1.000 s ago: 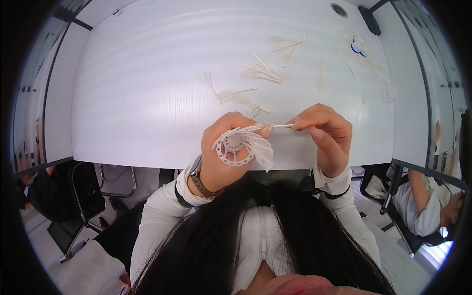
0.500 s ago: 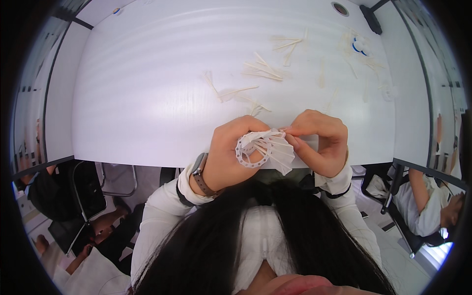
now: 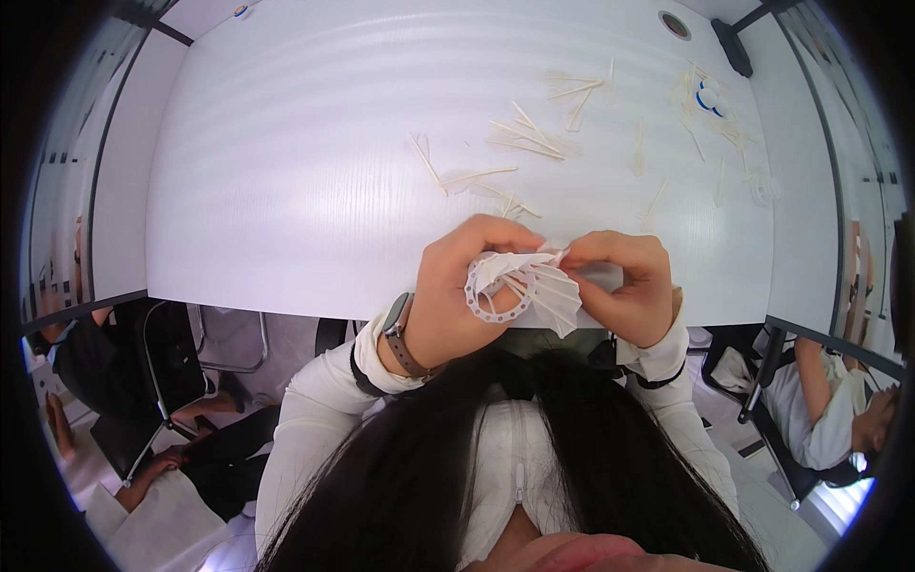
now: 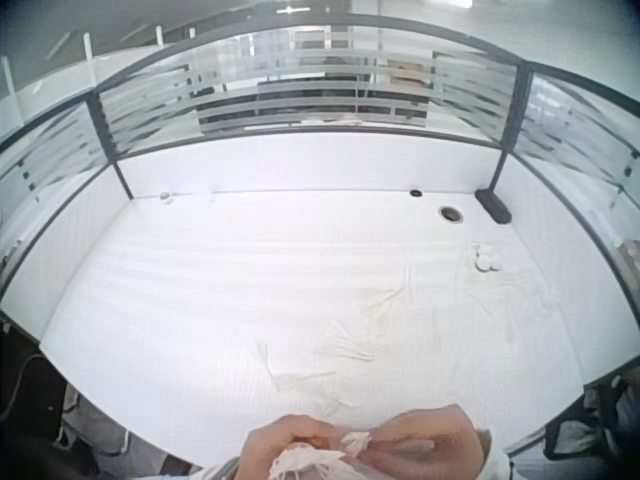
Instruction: The person assembles a badminton shuttlecock by inserting individual feather quills into a white plastic ring and then attaching the ring to a cork base. They repeatedly pick up quills from the table, insert them into the ring, and adjust the assembly by hand.
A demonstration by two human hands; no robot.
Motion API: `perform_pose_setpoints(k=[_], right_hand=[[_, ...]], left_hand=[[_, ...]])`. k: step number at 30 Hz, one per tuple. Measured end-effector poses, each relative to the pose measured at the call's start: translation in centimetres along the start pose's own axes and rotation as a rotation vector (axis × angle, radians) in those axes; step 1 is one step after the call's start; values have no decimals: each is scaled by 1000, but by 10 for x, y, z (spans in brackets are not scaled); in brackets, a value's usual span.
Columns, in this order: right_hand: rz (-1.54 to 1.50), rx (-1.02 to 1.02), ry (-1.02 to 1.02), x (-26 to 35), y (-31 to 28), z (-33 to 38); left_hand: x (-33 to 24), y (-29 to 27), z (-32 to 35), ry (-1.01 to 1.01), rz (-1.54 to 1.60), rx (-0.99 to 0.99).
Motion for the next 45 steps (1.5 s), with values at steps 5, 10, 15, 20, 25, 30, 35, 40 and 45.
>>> perform_pose_setpoints(k=[5,10,15,20,25,30,35,40,45], right_hand=[[-149,-190,-2,-5,-2,0],[-149,-230,19,-3,-3,3],[-143,-177,8,3,-2,2],[-168,-187,-38,2,-1,-1],[-208,-270,-61,-1,-1,1],[-7,-292,-234,4,-8,3],[0,-266,-323,2,-10,6],[100,-263,-386,3,-10,7],[166,-279,-428,5,-7,7]], left_hand=[[3,6,1,-38,236,-110],[3,7,0,-12,312,-119],[2,5,2,-77,328,-76],[0,0,3,-197,281,-53],[-1,3,3,-227,329,-91],[1,4,1,-177,251,-85],[3,6,-1,-117,194,-94],[6,5,1,-171,170,-27],[6,7,1,-171,201,-63]])
Point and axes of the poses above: each hand's wrist, its own z-axis away from the middle knuckle, its own y-axis out of the palm, x = y × z, the point moved 3 cm from there along -z, towards the middle knuckle, and after that the axes turned 13 degrees about y, right-handed, at the moved point
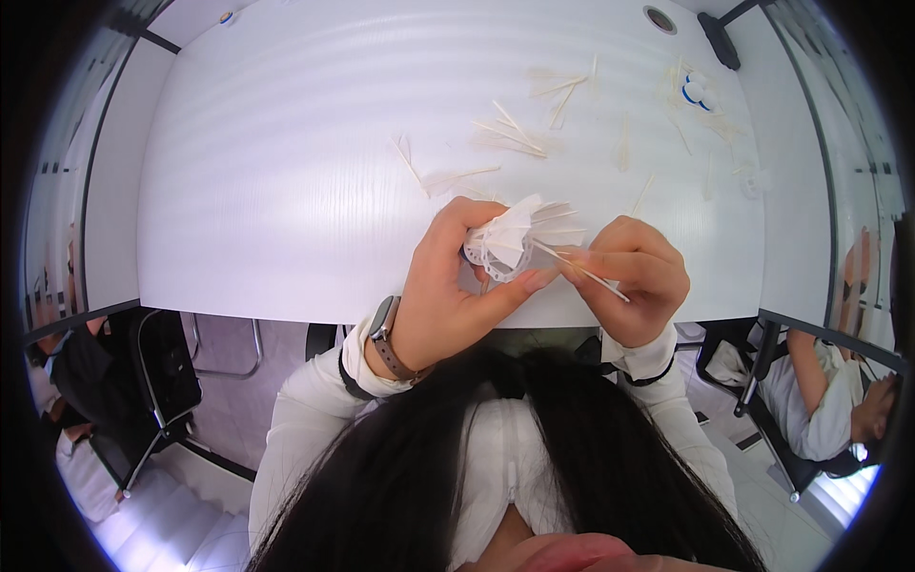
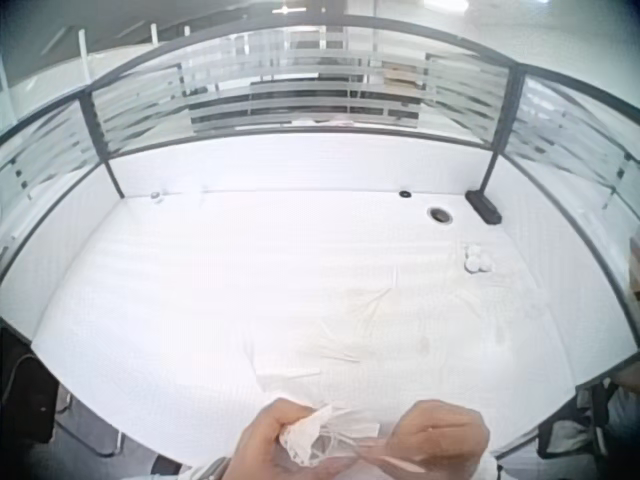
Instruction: The person assembles a badminton shuttlecock by inserting individual feather quills into a white plastic ring and then attaching the ring to a cork base. They repeatedly pick up quills from the table, insert them into the ring, and adjust the assembly by hand.
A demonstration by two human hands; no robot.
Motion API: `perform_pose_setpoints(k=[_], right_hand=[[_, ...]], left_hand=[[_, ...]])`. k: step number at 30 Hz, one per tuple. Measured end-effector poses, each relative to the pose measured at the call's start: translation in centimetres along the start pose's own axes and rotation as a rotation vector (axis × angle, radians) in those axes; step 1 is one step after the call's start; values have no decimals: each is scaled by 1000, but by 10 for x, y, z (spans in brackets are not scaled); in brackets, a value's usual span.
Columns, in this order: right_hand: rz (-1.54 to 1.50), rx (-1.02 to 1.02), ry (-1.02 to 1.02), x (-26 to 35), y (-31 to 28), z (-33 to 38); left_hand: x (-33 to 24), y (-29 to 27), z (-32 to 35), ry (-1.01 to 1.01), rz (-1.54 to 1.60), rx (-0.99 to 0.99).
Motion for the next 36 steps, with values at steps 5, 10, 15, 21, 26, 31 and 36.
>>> perform_pose_setpoints(k=[5,10,15,21,26,31,36], right_hand=[[7,32,-29,1,1,-2],[49,25,-81,2,3,-1],[62,36,-110,2,4,-1],[65,82,-92,3,5,-2],[-16,87,47,3,4,-1],[-65,93,72,3,5,-2],[-33,47,87,3,2,-1]], left_hand=[[-1,0,0,10,34,-56],[-1,-3,3,-15,21,-66],[-1,-4,5,-9,29,-88],[0,-4,4,7,31,-89],[2,-5,3,33,-66,-38],[2,-4,3,18,-81,-14],[1,-4,3,17,-58,22]])
Point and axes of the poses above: each hand's wrist, its own z-axis away from the middle knuckle, its own y-axis out of the palm, x = y × z, the point moved 3 cm from there along -z, towards the middle knuckle, and after that the axes turned 13 degrees about y, right-handed, at the moved point
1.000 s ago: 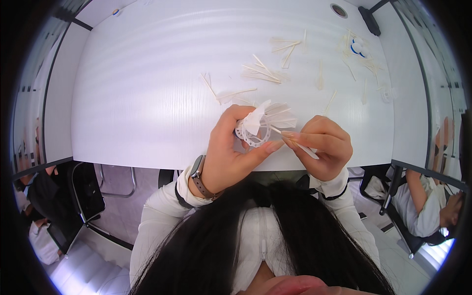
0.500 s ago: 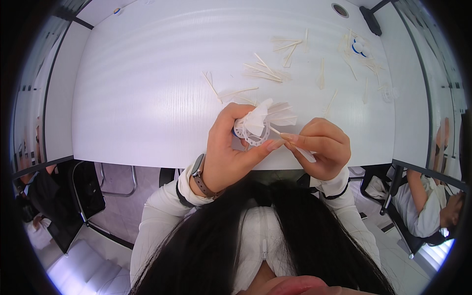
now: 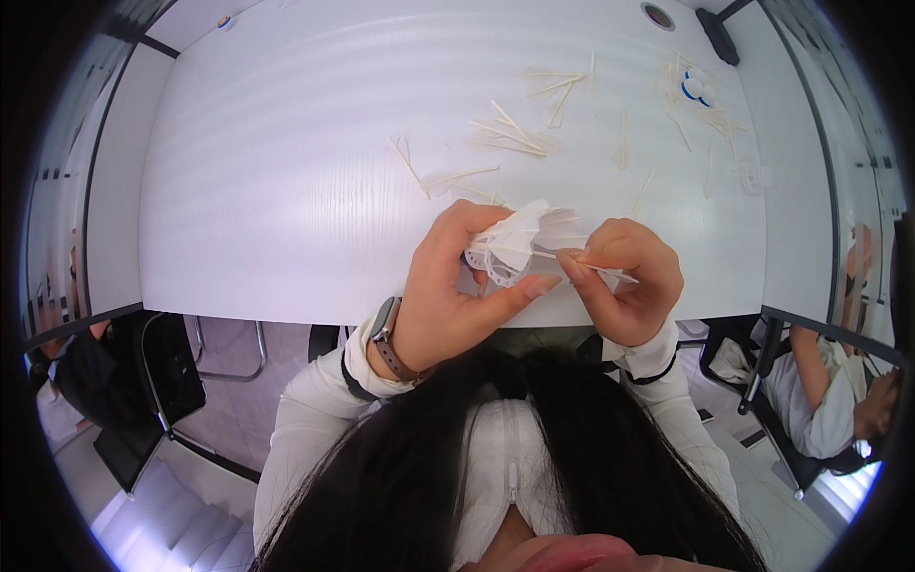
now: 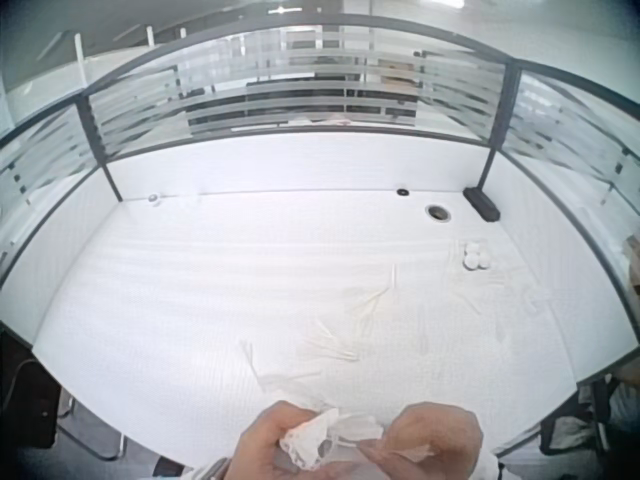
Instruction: The person assembles a badminton shuttlecock by inserting individual feather quills into a white plastic ring and then attaching the ring to a cork base. They repeatedly pick up quills from the table, insert them into the ring, and adjust the assembly by hand.
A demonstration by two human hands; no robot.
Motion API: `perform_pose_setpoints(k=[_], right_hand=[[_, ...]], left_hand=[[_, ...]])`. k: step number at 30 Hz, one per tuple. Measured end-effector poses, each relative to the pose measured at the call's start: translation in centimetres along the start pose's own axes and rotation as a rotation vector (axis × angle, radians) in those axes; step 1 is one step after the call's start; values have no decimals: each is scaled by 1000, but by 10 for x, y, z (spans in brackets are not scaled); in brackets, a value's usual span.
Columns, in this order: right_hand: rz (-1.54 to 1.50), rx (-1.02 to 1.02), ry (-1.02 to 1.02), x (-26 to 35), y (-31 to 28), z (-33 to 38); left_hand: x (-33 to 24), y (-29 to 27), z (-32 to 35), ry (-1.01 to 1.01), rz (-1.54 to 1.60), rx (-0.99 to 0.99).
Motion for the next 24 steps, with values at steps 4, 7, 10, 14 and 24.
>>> perform_pose_setpoints(k=[4,7,10,14,24], right_hand=[[-1,-1,-5,0,1,1],[2,14,-31,-1,2,1],[23,50,-64,-1,2,0],[106,84,-148,-1,7,-2],[28,-48,-228,0,-3,5]], left_hand=[[0,0,0,4,-16,20],[1,0,0,-2,-11,16],[1,0,0,-39,28,-5],[-2,2,-1,-12,14,89],[-3,2,-1,2,6,74]])
Point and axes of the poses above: each hand's wrist, its own z-axis away from the middle knuckle, its own y-axis out of the palm, x = y × z, the point moved 3 cm from there along -z, towards the middle knuckle, and after that the axes turned 13 degrees about y, right-handed, at the moved point
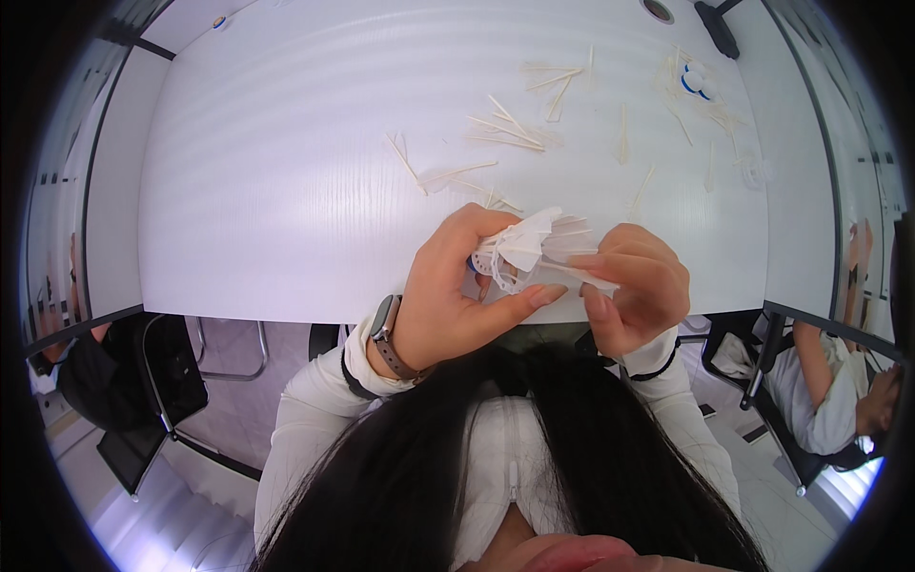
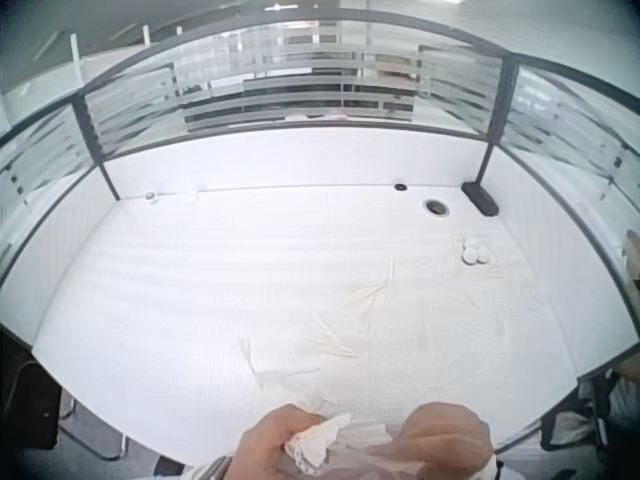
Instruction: The person assembles a badminton shuttlecock by inserting individual feather quills into a white plastic ring and then attaching the ring to a cork base. They repeatedly pick up quills from the table, insert them into the ring, and adjust the assembly by hand.
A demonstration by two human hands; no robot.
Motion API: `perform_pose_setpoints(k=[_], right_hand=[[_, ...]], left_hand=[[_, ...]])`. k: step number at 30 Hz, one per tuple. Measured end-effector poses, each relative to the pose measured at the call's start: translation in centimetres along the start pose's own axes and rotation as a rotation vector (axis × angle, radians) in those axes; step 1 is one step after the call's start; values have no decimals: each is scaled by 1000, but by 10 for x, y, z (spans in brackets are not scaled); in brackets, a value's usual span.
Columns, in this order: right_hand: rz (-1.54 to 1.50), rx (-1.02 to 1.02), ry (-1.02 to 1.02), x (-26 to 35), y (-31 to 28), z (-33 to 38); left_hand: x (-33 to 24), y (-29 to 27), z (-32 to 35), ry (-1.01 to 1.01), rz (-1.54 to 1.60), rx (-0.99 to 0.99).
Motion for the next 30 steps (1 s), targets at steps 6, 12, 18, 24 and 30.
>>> perform_pose_setpoints(k=[6,12,18,24,30], right_hand=[[-66,-92,75,-7,0,10],[-3,-65,125,-6,2,5],[37,-47,128,-3,3,1],[43,-41,133,-2,3,0],[39,-53,139,-3,3,0]], left_hand=[[0,-1,-2,38,-64,14],[1,-1,-2,41,-60,-34],[1,1,-3,76,-62,-44],[-1,2,-2,43,-37,-44],[-2,1,-4,19,22,-40]])
Point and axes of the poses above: each hand's wrist, its own z-axis away from the middle knuckle, its own y-axis out of the palm, x = y × z, the point moved 3 cm from there along -z, towards the middle knuckle, and after that the axes turned 13 degrees about y, right-handed, at the moved point
